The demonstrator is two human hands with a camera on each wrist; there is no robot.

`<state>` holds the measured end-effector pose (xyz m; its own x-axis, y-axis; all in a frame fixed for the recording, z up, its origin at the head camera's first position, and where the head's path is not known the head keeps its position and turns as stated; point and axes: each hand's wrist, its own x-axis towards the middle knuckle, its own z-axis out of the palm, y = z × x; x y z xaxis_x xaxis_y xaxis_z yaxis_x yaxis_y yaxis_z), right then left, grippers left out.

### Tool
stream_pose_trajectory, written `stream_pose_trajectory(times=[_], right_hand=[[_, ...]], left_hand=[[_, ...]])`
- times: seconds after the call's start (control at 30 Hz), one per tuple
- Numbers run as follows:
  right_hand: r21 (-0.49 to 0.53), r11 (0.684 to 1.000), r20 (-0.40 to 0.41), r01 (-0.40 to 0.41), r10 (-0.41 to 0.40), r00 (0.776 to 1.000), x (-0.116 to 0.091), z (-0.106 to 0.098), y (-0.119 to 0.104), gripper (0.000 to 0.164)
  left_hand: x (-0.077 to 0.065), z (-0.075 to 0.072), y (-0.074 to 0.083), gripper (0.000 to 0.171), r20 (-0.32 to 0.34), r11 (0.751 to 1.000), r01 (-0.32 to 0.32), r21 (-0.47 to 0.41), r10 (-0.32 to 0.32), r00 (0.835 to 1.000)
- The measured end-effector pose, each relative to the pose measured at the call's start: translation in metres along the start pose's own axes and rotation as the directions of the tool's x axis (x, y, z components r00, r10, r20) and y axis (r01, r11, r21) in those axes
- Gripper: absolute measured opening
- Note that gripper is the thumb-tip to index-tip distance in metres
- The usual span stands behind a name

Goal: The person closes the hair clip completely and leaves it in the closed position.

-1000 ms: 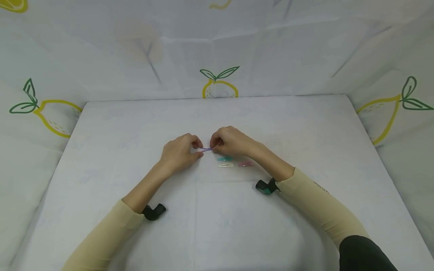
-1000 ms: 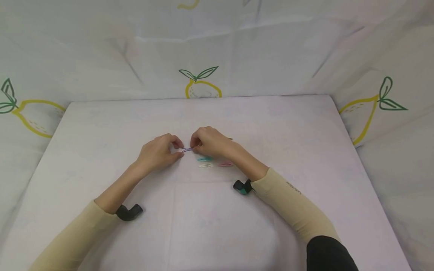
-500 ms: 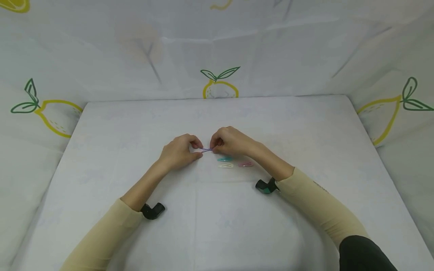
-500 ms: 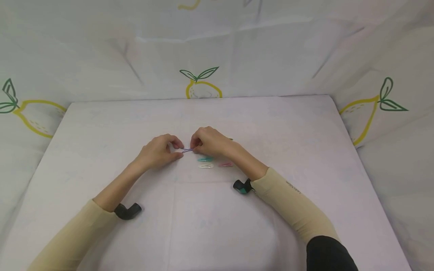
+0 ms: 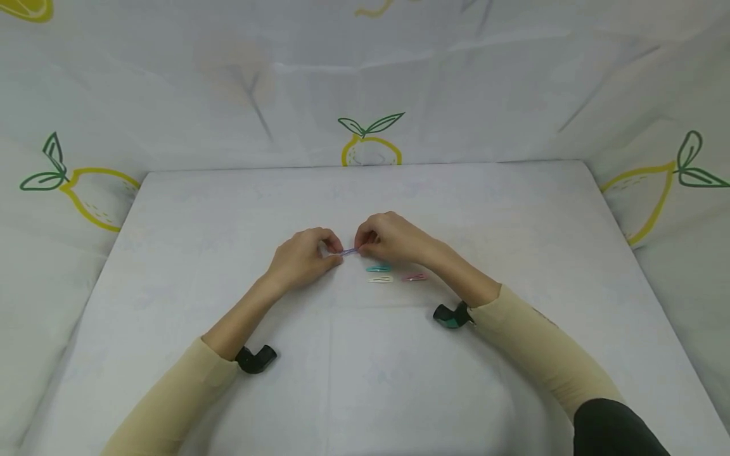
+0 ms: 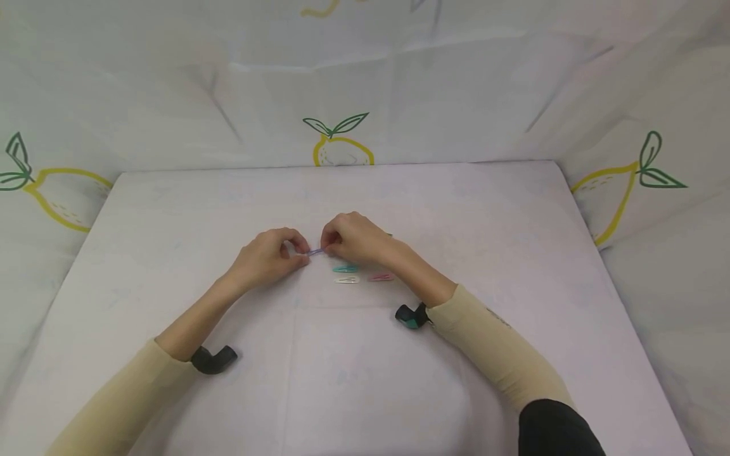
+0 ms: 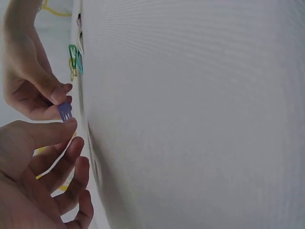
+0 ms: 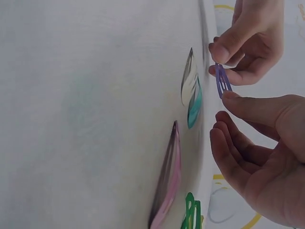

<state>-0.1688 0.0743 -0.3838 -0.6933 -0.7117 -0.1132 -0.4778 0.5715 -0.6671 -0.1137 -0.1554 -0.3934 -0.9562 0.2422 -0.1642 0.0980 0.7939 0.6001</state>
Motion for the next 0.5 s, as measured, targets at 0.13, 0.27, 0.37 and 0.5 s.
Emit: stream_pose_trajectory(times=[0.13, 0.27, 0.37, 0.5], right_hand=[[-0.011, 1.0, -0.037, 0.015, -0.015, 0.999, -0.006, -0.003, -0.002, 0.005], [-0.015, 1.0, -0.066, 0.022, -0.023, 0.998, -0.014, -0.008, -0.006, 0.005], [-0.004, 1.0, -0.085, 0.013, -0.013, 0.996, -0.021, -0.012, -0.008, 0.008], [0.017, 1.0, -0.103, 0.013, -0.011, 0.995, -0.03, -0.017, -0.009, 0.011]], left_hand=[[0.0, -0.001, 0.002, 0.009, -0.037, 0.999, -0.023, -0.026, 0.022, 0.999], [0.0, -0.001, 0.005, 0.008, -0.057, 0.997, -0.048, -0.058, 0.044, 0.997], [0.0, 0.0, 0.008, 0.009, -0.065, 0.992, -0.081, -0.098, 0.075, 0.995], [-0.002, 0.0, 0.013, 0.011, -0.072, 0.981, -0.133, -0.144, 0.123, 0.99]])
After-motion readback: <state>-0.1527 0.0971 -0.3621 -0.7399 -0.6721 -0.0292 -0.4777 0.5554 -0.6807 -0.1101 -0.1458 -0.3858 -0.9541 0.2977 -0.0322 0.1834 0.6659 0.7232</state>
